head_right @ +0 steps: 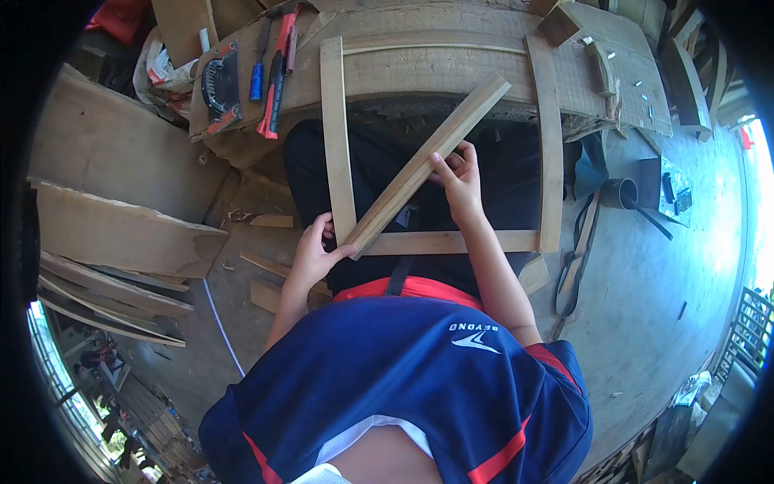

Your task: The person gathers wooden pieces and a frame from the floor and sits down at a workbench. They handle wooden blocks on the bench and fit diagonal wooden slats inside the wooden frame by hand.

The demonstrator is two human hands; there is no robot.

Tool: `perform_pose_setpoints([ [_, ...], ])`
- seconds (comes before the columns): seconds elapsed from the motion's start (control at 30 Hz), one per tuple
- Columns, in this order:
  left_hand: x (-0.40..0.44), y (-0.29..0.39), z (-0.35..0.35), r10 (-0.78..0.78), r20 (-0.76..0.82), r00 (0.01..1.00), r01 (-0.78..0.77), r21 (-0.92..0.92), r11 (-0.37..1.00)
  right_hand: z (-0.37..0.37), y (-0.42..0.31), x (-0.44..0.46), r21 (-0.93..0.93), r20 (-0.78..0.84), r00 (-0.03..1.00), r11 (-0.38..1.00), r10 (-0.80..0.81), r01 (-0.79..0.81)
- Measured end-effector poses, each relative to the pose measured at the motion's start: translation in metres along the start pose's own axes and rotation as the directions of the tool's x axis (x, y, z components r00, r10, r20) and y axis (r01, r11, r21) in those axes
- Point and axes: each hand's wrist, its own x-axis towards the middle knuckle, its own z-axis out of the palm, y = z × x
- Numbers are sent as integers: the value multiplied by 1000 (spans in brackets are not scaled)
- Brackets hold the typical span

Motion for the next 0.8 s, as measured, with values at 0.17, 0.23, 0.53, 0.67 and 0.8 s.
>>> perform_pose_setpoints([
  [0.17,2,1,-1,-56,31,998,59,-130,990,1,-9,-2,-62,31,999,997,-41,43],
  [0.23,1,3,-3,-62,38,997,67,-146,987,-1,-9,-3,-68,37,998,996,-52,55],
  [0.53,-7,-2,-4,-137,79,987,153,-252,956,2,0,-1,35,81,997,999,-18,15],
  [0.67,-9,0,-6,-223,89,971,238,-266,934,0,4,0,39,99,995,999,-24,21],
  [0.8,-8,12,-8,-390,133,911,412,-296,862,0,5,1,40,90,996,999,-21,18],
])
